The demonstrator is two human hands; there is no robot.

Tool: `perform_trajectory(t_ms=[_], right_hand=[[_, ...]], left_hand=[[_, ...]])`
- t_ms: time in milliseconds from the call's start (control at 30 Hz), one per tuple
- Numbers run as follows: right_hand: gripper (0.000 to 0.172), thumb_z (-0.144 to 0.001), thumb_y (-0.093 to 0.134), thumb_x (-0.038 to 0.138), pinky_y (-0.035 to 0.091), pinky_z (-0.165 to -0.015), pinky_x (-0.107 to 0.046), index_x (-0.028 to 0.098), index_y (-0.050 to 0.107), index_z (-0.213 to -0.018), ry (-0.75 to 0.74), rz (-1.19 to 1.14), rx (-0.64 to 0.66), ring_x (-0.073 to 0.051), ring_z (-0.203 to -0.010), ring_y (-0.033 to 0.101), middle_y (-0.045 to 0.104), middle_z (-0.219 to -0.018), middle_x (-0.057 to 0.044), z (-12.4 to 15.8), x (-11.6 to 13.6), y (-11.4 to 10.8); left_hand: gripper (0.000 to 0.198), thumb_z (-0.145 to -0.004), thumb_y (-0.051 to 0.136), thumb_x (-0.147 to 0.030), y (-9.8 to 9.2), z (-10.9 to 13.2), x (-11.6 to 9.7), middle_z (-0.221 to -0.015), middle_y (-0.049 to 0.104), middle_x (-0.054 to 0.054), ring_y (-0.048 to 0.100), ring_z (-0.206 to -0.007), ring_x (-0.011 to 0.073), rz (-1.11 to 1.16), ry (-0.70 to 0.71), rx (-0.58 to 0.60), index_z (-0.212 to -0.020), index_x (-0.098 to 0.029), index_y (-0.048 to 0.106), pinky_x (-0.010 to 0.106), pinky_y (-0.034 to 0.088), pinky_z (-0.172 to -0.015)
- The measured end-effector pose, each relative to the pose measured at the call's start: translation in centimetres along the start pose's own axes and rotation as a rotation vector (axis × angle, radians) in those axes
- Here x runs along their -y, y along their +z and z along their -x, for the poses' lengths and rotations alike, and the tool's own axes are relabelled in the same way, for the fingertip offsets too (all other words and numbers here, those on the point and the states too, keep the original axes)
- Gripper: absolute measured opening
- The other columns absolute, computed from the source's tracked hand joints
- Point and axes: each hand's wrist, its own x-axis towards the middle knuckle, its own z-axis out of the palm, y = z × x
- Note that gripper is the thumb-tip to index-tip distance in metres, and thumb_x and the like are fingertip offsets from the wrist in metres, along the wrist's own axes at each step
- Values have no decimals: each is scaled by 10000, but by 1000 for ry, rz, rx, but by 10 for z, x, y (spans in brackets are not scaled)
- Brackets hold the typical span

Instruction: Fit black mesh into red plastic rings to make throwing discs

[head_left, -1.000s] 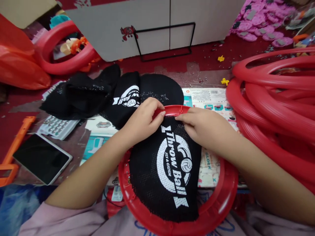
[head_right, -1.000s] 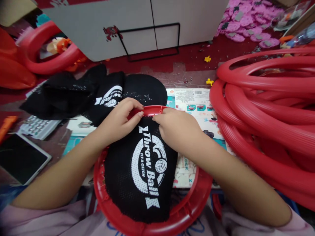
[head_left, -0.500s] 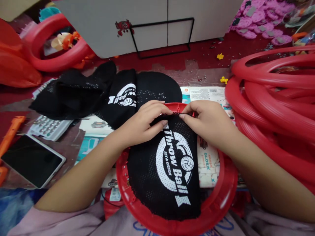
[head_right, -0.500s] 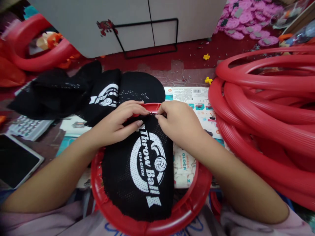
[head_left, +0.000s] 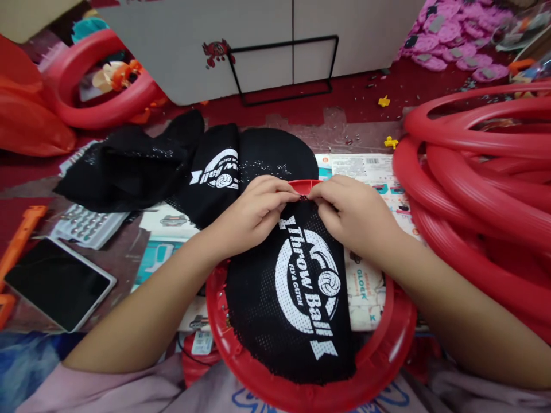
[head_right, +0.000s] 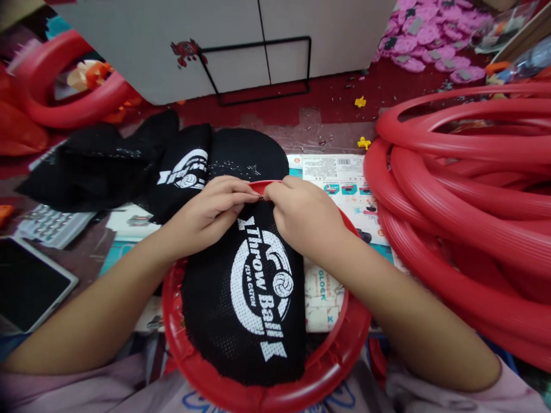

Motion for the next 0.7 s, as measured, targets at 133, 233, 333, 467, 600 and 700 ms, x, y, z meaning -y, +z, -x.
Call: perform_trajectory(t_ms=[133, 233, 333, 467, 600, 700], right_hand=[[285, -873, 426, 136, 313, -618, -281, 149, 710, -898, -134, 115, -24, -171, -694, 439, 530, -773, -69, 2, -4, 6], [302, -896, 410, 152, 289, -604, -283, 143, 710, -868, -171, 188, -57, -168, -671, 381, 494, -738, -64, 2, -5, 8], [310, -901, 405, 137, 290, -610, -283, 128, 709, -837, -196, 223, -86, -165, -659, 351, 480, -716, -62, 1, -6, 10], [309, -897, 412, 122, 306, -620, -279, 109, 713, -831, -192, 221, -86, -165, -659, 353, 478, -714, -68, -1, -7, 13], [313, -896, 412, 121, 314, -626, -284, 101, 724, -881, -165, 212, -35, -170, -662, 366, 486, -723, -75, -2, -7, 14], [315, -894, 418, 119, 316, -635, -291, 109, 725, -966, -129, 217, 6, -178, -679, 386, 508, -753, -86, -3, -7, 14]], left_hand=[[346, -889, 374, -36, 1, 0, -3, -1135, 590, 130, 485, -1107, 229, -118, 16, 31, -1161, -98, 579, 417, 427, -978], [368, -895, 363, -42, 3, 1, -5, -1206, 550, 156, 447, -1149, 251, -212, 23, 78, -1212, -70, 548, 432, 425, -989], [394, -900, 354, -47, 4, 3, -5, -1269, 510, 170, 425, -1180, 267, -279, 1, 128, -1258, -63, 517, 451, 416, -1010], [404, -902, 336, -49, 5, 4, -6, -1282, 500, 179, 422, -1188, 281, -313, -6, 135, -1265, -54, 514, 471, 414, -1018], [406, -898, 321, -41, 6, 4, -7, -1263, 513, 179, 429, -1186, 283, -304, -26, 131, -1248, -48, 528, 473, 422, -1010], [409, -890, 338, -40, 6, 3, -7, -1262, 521, 166, 439, -1178, 277, -302, -53, 157, -1251, -61, 528, 470, 424, -1009]])
